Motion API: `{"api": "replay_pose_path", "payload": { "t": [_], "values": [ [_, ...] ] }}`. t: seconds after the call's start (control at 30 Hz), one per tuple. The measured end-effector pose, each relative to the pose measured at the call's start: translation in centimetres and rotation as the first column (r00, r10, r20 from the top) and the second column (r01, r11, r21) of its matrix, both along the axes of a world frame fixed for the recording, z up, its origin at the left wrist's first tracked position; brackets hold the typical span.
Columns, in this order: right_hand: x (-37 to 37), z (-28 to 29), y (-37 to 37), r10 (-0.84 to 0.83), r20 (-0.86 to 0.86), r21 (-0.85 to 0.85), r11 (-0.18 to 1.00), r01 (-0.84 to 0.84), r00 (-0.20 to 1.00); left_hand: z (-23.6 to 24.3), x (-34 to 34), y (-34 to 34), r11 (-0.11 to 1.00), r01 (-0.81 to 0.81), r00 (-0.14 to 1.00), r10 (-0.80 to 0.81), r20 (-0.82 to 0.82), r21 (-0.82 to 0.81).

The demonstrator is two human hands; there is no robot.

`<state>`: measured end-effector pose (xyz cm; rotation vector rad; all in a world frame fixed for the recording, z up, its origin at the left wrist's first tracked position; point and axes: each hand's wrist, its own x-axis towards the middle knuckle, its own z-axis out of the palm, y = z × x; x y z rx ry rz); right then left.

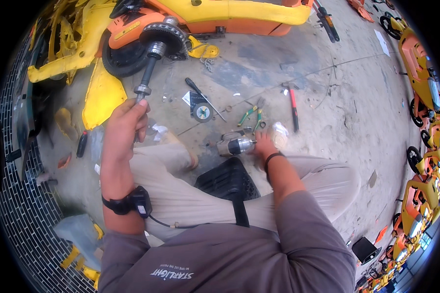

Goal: The person handles a drive chain and a sprocket assembly on an axle, then removes a bearing and a gear by hand.

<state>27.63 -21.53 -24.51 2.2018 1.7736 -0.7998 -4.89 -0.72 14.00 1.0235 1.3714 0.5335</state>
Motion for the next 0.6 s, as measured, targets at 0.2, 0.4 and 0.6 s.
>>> {"api": "replay_pose_path", "payload": {
  "t": [0.2, 0.4, 0.6],
  "values": [
    [-11.2, 1.9, -0.4, -0.144, -0.490, 0.272, 0.912, 0.307, 0.860, 0.6, -0.5, -0.6, 1.000, 0.002, 1.000, -0.002, -0.023, 0.020],
    [-11.9, -2.3, 3.5, -0.267, -0.615, 0.406, 0.699, 0.588, 0.742, 0.3, -1.6, -1.2, 0.999, -0.017, 1.000, 0.018, -0.022, 0.048],
    [-11.6, 4.9, 7.8, -0.472, -0.632, 0.118, 0.726, 0.678, 0.615, 0.4, -2.0, -1.7, 0.996, -0.020, 1.000, 0.022, -0.022, 0.082]
  ]
}}
